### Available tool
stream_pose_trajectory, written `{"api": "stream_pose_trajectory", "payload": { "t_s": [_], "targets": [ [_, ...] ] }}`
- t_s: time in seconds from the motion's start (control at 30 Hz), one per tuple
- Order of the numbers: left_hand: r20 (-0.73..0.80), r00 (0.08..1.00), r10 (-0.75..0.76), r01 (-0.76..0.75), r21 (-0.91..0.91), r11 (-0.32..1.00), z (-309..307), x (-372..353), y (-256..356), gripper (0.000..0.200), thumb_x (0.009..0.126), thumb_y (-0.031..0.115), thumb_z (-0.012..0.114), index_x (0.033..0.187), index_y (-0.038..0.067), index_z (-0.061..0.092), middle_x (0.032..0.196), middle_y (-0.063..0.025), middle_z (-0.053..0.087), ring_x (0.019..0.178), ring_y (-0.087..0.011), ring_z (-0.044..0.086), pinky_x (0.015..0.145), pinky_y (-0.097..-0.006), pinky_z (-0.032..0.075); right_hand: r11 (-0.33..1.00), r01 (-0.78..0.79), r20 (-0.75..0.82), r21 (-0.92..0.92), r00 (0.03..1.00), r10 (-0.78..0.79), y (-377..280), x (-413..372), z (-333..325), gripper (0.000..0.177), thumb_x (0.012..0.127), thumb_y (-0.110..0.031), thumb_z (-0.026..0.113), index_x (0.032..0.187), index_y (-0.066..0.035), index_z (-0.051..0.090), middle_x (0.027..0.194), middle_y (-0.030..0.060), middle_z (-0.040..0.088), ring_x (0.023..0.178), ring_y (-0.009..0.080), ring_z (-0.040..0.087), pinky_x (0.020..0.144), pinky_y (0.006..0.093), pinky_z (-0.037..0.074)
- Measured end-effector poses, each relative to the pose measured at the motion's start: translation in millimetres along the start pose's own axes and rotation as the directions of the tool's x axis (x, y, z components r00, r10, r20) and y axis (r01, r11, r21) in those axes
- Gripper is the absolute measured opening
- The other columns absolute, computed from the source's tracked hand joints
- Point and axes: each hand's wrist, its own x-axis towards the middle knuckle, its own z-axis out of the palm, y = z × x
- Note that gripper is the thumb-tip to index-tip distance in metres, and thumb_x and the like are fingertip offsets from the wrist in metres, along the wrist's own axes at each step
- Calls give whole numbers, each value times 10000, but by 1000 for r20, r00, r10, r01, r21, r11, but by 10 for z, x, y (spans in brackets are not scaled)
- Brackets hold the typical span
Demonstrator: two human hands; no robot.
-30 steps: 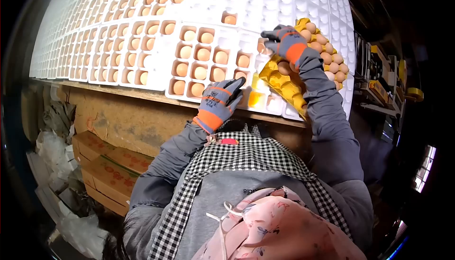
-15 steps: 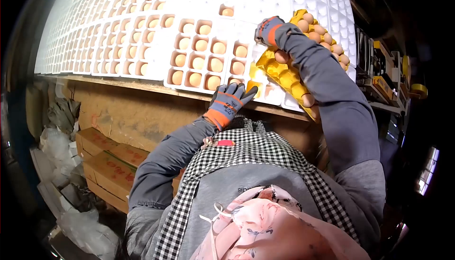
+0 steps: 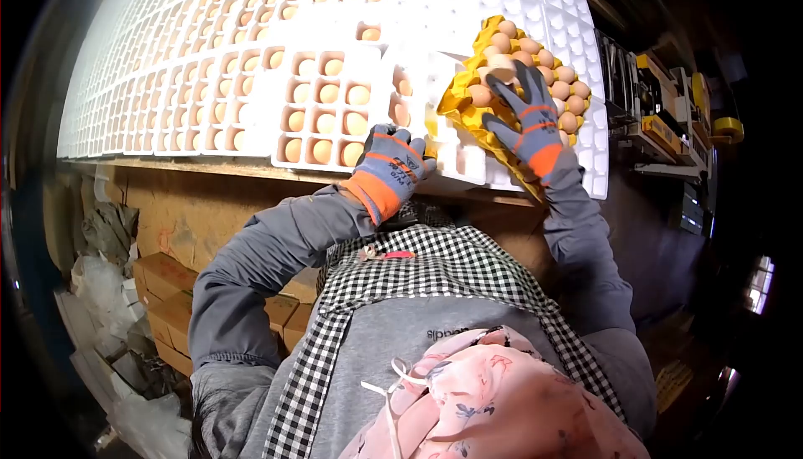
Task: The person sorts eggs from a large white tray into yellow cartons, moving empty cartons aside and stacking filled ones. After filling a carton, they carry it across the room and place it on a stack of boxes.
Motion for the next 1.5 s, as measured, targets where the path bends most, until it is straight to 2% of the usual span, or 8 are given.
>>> {"api": "stream_pose_trajectory", "payload": {
  "t_s": [0.13,0.4,0.57,0.7,1.07,1.23,1.37,1.5],
  "targets": [
    [-158,986,-51,45,-38,998,-52,-33,-60,277,889,339,545,883,80,643,834,-46,587,867,-239,564,814,-432,386,975,-220,-64,-13,974,219,109,35,244,331,827,-313,677,1094,-123,634,1231,154,526,1110,344,514,942,419,432],
    [-53,998,-35,33,-32,999,-386,-755,-429,262,769,208,621,970,356,702,898,24,556,902,-201,560,800,-431,387,963,-77,-135,258,984,115,51,102,-69,336,817,-178,705,1134,-81,651,1174,118,593,1099,285,554,931,375,453],
    [-130,989,-70,79,68,995,-611,-1092,-666,173,727,294,681,879,374,698,829,57,552,862,-181,554,799,-422,396,541,-540,466,644,839,282,-228,712,333,670,874,-242,679,1455,-123,367,1332,90,534,1214,166,494,968,289,417],
    [-204,977,69,-52,87,995,-925,-1164,-835,218,749,262,688,934,372,726,824,52,565,865,-198,557,845,-405,373,84,-607,606,790,753,-255,73,1075,747,640,938,-289,594,1474,-78,315,1405,92,465,1256,141,437,1050,269,345],
    [-387,899,205,-147,174,974,-1281,-988,-1424,298,667,141,690,924,285,733,900,18,613,926,-218,587,860,-400,423,270,-512,516,815,854,64,-155,1038,62,652,888,-213,658,1453,-81,360,1312,70,540,1177,146,516,982,271,421],
    [-594,804,0,-172,-232,957,-1014,-273,-1323,425,746,-88,545,1076,135,692,1165,-129,600,1079,-332,559,925,-436,448,486,-173,23,856,954,298,-266,509,-792,650,861,-107,662,1440,-57,371,1283,87,558,1141,161,546,947,288,471],
    [-835,498,-232,-302,-418,857,-783,755,-688,459,880,116,608,1330,92,520,1343,-178,485,1259,-389,426,1053,-457,335,494,-48,-213,868,862,459,-28,-85,-1038,626,853,9,606,1432,-42,373,1295,118,526,1117,187,556,948,305,493],
    [-705,504,-499,-112,-625,772,-906,1563,338,775,845,545,541,1464,130,330,1436,-340,294,1357,-503,229,1117,-579,69,728,-148,-472,669,672,571,-253,-428,-1290,697,800,51,644,1432,-19,359,1294,131,509,1084,189,558,901,300,502]
  ]
}}
